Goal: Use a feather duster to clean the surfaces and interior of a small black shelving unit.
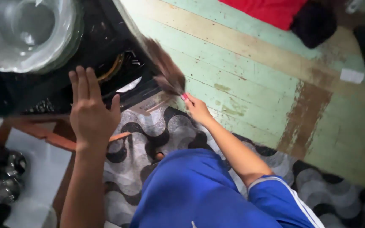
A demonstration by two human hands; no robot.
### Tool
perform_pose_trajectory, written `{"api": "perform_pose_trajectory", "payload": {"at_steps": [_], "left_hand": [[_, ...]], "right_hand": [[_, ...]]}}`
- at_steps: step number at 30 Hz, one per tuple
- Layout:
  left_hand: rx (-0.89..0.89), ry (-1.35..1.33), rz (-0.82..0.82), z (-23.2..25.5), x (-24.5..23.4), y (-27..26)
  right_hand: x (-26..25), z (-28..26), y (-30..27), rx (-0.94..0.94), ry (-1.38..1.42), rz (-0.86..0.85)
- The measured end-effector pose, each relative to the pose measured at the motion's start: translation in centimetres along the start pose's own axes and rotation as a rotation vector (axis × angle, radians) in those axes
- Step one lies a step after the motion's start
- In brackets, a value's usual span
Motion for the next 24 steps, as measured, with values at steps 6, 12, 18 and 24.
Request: {"api": "perform_pose_trajectory", "payload": {"at_steps": [6,12,18,24], "left_hand": [[-0.016,-0.038,0.027,0.4,-0.6,0.4],[-0.028,-0.066,0.021,0.7,-0.7,0.5],[-0.031,-0.012,-0.01,0.8,-0.3,0.5],[-0.013,-0.008,0.041,0.7,-0.2,0.3]], "right_hand": [[0.8,9.2,5.7,0.424,-0.387,-0.041],[-4.1,-12.9,-1.3,-0.057,-0.188,0.006],[-3.6,-18.3,-2.0,-0.554,-0.123,0.318],[1.3,-4.9,3.7,-0.273,-0.252,0.135]]}}
Point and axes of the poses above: each hand's wrist, its own y-axis towards the middle knuckle, its own x-axis out of the palm, z = x × y, the point moved 3 cm from there along y, towards the middle knuckle, and after that the axes turned 15 degrees about x, right-handed, at the moved point
